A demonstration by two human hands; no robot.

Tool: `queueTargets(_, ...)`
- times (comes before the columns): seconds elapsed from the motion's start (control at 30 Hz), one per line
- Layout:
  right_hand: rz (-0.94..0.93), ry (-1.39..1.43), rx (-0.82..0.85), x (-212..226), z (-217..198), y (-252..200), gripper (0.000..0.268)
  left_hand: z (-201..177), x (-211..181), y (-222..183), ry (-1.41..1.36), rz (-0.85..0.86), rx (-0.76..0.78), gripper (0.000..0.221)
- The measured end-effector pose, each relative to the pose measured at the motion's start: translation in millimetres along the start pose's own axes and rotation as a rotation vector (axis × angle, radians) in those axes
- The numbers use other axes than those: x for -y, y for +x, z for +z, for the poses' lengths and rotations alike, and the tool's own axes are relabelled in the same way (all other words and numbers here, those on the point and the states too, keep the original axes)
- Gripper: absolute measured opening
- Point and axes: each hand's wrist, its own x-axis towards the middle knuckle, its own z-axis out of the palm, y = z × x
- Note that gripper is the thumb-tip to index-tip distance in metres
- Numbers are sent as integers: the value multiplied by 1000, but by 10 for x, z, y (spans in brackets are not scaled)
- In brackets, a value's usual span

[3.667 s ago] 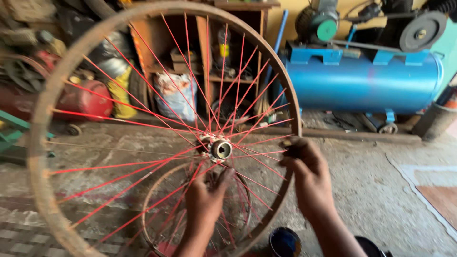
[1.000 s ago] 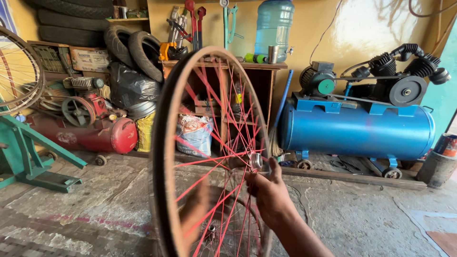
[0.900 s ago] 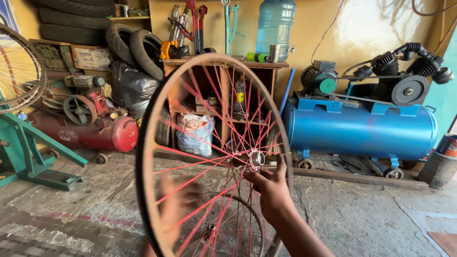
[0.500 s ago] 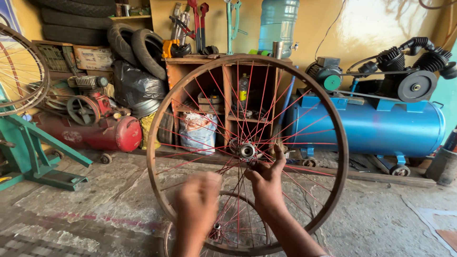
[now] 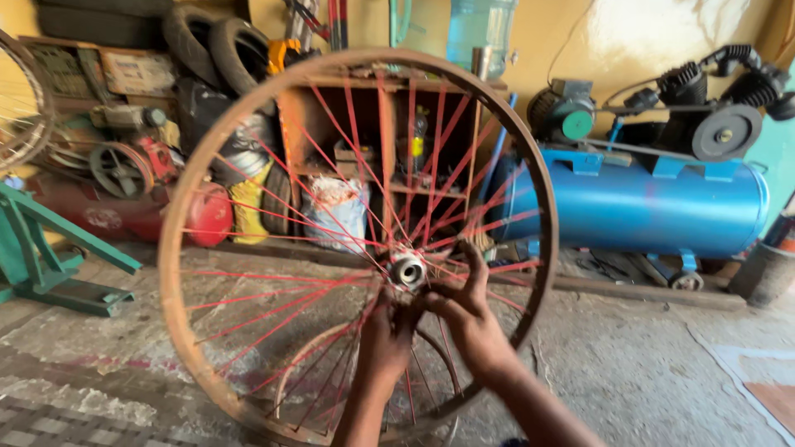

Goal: The person cleans and works on the hub and spokes of a bicycle wheel by hand, rotating the wheel and using a small cloth.

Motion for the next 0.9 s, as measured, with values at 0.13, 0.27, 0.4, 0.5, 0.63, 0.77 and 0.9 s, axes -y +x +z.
queueTargets(0.13,-202,-140,102,-296,-766,62,84,4,-19,-24,-19,260,-178,40)
queueTargets(0.27,-39,-511,-137,-862,-1768,-145,48,-14,-39,-79,-62,11,-106,30)
queueTargets(0.4,185,-1035,84,-1717,-2454,-650,46,113,-92,-150,-197,13,-66,29)
queueTargets(0.5,568,-1329,327,-2224,-2700,-1130,52,217,-180,-149,-204,-1,-67,30)
queueTargets(0.63,618,-1468,601,-2659,-2760,-1602,60,362,-251,-186,-193,20,-70,36)
queueTargets(0.77,644,-1423,601,-2870,-2670,-1775,67,503,-228,-204,-210,51,-58,44)
queueTargets(0.9,585,-1413,600,-3043,-2641,-1724,65,557,-185,-219,-180,-43,-50,47)
